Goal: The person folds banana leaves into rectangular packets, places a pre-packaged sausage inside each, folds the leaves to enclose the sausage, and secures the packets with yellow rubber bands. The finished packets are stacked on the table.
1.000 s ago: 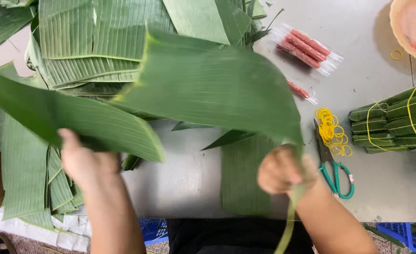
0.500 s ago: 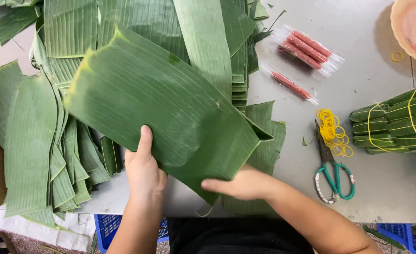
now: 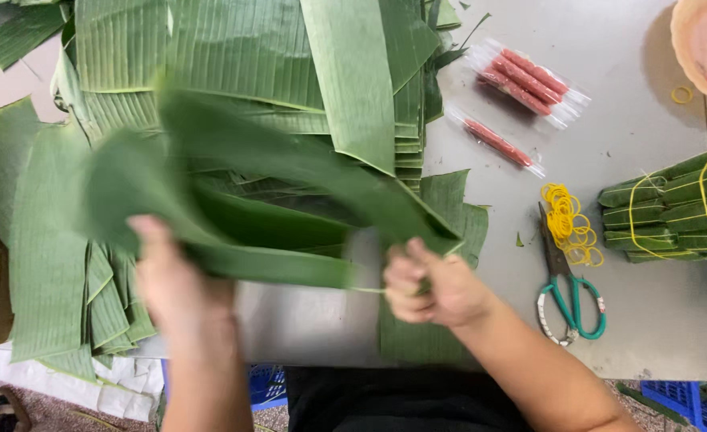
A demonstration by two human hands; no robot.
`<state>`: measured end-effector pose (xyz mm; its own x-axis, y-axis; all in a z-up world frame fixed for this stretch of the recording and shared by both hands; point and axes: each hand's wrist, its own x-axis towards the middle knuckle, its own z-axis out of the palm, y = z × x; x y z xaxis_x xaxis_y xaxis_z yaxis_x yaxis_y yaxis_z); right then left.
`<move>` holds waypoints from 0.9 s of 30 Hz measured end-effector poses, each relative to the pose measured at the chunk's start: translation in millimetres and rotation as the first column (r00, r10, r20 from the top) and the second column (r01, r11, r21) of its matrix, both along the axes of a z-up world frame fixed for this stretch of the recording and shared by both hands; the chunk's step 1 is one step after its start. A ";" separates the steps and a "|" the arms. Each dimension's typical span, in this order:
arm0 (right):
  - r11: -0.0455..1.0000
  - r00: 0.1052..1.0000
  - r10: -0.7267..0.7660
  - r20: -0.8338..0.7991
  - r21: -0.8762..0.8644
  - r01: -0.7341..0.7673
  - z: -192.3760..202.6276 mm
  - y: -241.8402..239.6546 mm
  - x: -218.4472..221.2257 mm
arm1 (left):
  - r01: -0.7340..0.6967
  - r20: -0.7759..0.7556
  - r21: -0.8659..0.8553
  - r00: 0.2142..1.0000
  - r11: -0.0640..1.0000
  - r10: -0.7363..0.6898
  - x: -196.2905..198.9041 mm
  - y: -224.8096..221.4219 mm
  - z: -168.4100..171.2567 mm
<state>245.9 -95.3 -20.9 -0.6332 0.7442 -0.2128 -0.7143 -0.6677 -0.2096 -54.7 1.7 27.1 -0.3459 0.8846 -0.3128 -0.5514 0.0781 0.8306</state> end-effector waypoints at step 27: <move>0.964 0.702 -0.264 0.662 0.195 0.179 -17.4 -15.8 22.1 | 0.067 -0.846 -0.509 -0.222 0.858 -0.485 -76.3 13.2 -7.8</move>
<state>268.0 -111.1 -38.2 -0.1644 0.8885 -0.4283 -0.4758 -0.4518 -0.7546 -131.0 14.8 19.3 -0.1681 0.9798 -0.1086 0.9355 0.1933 0.2957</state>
